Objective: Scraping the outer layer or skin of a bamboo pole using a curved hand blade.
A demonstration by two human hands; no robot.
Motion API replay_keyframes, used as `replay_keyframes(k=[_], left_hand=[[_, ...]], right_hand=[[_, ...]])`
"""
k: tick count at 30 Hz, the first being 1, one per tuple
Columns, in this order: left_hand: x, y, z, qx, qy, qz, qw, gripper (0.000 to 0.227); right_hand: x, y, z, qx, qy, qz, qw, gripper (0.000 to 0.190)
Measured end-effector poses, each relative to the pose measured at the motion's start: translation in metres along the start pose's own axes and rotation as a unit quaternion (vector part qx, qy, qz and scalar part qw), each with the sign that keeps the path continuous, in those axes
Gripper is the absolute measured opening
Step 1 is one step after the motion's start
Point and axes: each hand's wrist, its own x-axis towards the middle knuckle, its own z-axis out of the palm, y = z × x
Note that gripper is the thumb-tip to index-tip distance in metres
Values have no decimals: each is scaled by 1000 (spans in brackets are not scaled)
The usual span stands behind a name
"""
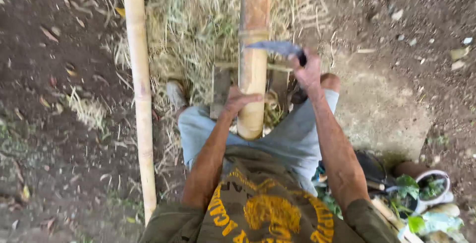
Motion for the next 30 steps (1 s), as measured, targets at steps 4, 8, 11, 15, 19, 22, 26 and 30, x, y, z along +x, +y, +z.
replay_keyframes(k=[4,8,11,15,19,22,26,30], left_hand=[[-9,19,13,-38,5,100,994,65],[-24,26,18,-1,22,104,994,69],[-28,38,23,74,134,144,978,77],[-24,81,10,134,278,214,927,55],[27,93,-15,319,278,377,824,40],[50,109,-12,439,251,388,771,29],[50,102,-3,419,234,325,815,18],[26,82,3,349,228,245,875,13]], right_hand=[[3,19,15,23,3,47,999,36],[-1,23,26,-10,8,-4,1000,33],[7,18,33,-33,1,20,999,39],[19,2,38,-25,-46,60,997,43],[41,-11,40,-56,-90,33,994,44],[52,-17,42,-80,-97,28,992,45],[41,-18,35,-83,-101,-9,991,49],[21,-13,28,-42,-120,-55,990,41]])
